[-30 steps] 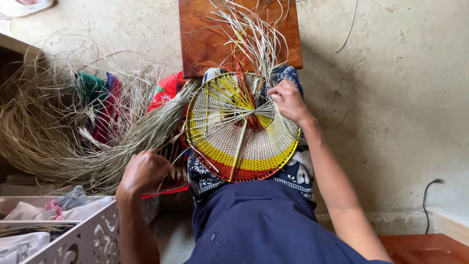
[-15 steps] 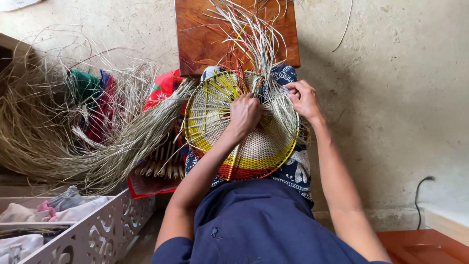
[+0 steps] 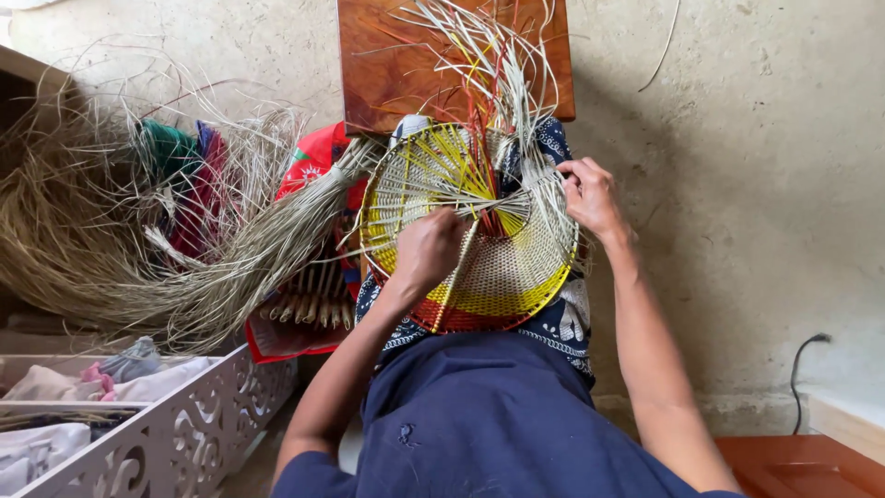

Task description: Weaving natural fibers into a circular frame to create a decorative fan

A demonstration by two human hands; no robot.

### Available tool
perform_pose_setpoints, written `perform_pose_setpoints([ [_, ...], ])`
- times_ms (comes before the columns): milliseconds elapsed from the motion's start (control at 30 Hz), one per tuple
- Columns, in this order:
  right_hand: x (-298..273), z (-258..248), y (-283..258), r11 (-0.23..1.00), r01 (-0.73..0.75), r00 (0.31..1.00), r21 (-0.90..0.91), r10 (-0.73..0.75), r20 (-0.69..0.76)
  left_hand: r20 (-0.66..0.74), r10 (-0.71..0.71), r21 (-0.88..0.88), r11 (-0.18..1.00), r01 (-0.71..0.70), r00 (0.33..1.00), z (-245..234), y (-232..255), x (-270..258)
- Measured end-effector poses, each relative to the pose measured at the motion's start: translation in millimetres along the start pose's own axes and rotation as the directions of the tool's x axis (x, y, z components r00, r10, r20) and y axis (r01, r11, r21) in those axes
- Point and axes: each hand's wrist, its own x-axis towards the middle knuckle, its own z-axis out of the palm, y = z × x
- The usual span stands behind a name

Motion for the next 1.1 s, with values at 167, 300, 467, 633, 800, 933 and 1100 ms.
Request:
perform_pose_setpoints([
  [167, -3, 0, -15, 0.999, -0.011, 1.0, -0.049, 0.01, -0.009, -0.032, -0.176, 0.054, 0.983, 0.177, 0.984, -44, -36, -71],
  [300, -3, -2, -25, 0.994, -0.006, 1.0, -0.109, 0.003, -0.027, -0.136, -0.274, 0.023, 0.96, 0.28, 0.952, -67, -33, -91],
  [467, 7, -9, -37, 0.985, 0.118, 0.988, -0.125, -0.13, -0.086, -0.264, -0.248, -0.153, 0.965, 0.214, 0.932, -64, -35, -101],
  [633, 26, -10, -27, 0.949, 0.316, 0.946, -0.021, -0.316, -0.064, -0.325, -0.207, -0.302, 0.947, 0.106, 0.923, -58, -36, -93],
  [800, 38, -16, 9, 0.993, 0.12, 0.979, -0.022, -0.115, 0.171, -0.334, -0.119, -0.317, 0.948, 0.007, 0.935, -46, -35, -71],
  [933, 43, -19, 1, 0.998, 0.037, 0.964, -0.05, -0.022, 0.263, -0.329, -0.091, -0.323, 0.946, -0.021, 0.94, -30, -57, -66],
  [1100, 42, -2, 16, 0.999, 0.044, 0.961, 0.002, -0.043, 0.275, -0.316, -0.071, -0.314, 0.949, -0.033, 0.946, -35, -57, -68],
])
